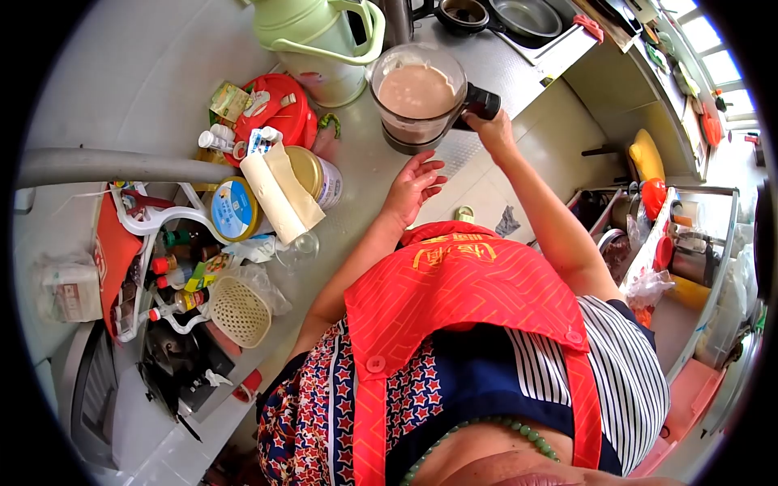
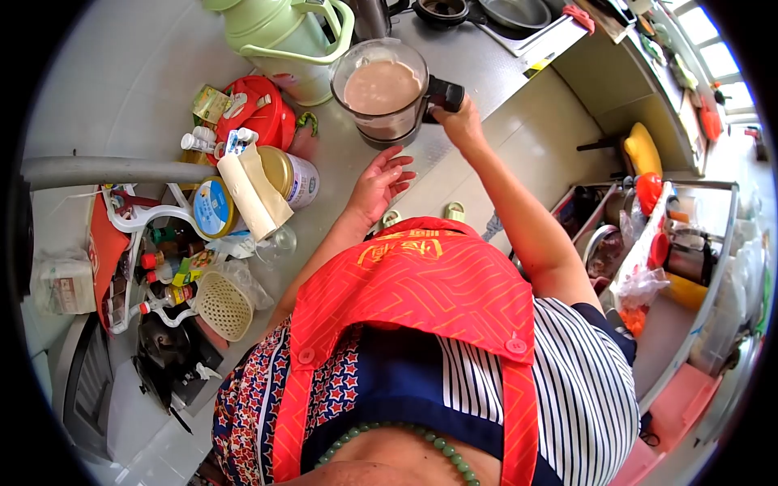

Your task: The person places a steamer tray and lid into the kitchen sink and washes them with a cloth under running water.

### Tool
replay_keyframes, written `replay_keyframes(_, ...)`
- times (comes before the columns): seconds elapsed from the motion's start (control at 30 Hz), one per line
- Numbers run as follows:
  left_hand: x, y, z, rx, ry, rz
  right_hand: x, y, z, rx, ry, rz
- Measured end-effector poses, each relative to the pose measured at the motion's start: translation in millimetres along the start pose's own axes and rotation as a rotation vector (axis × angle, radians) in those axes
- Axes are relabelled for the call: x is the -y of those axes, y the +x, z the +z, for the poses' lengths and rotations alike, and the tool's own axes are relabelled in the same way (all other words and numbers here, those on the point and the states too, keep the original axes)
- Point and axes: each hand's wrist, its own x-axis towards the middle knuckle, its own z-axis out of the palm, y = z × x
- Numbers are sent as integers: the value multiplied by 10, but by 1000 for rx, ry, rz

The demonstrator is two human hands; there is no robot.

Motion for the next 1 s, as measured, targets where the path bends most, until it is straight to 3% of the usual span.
replay_keyframes(0.23,152,81,-106,-29,-95,-125,-113,-452,174,81,24,-11)
replay_keyframes(0.37,227,83,-83,-23,-192,-183,55,-681,137,261,-68,-105)
replay_keyframes(0.47,238,81,-122,14,-284,-211,37,-678,184,323,36,-129)
replay_keyframes(0.57,224,49,-122,43,-320,-216,212,-663,142,401,56,-36)
replay_keyframes(0.8,363,237,-277,263,-462,-210,388,-689,225,359,61,105)
replay_keyframes(1.0,256,358,14,188,-583,-292,150,-686,347,241,90,64)
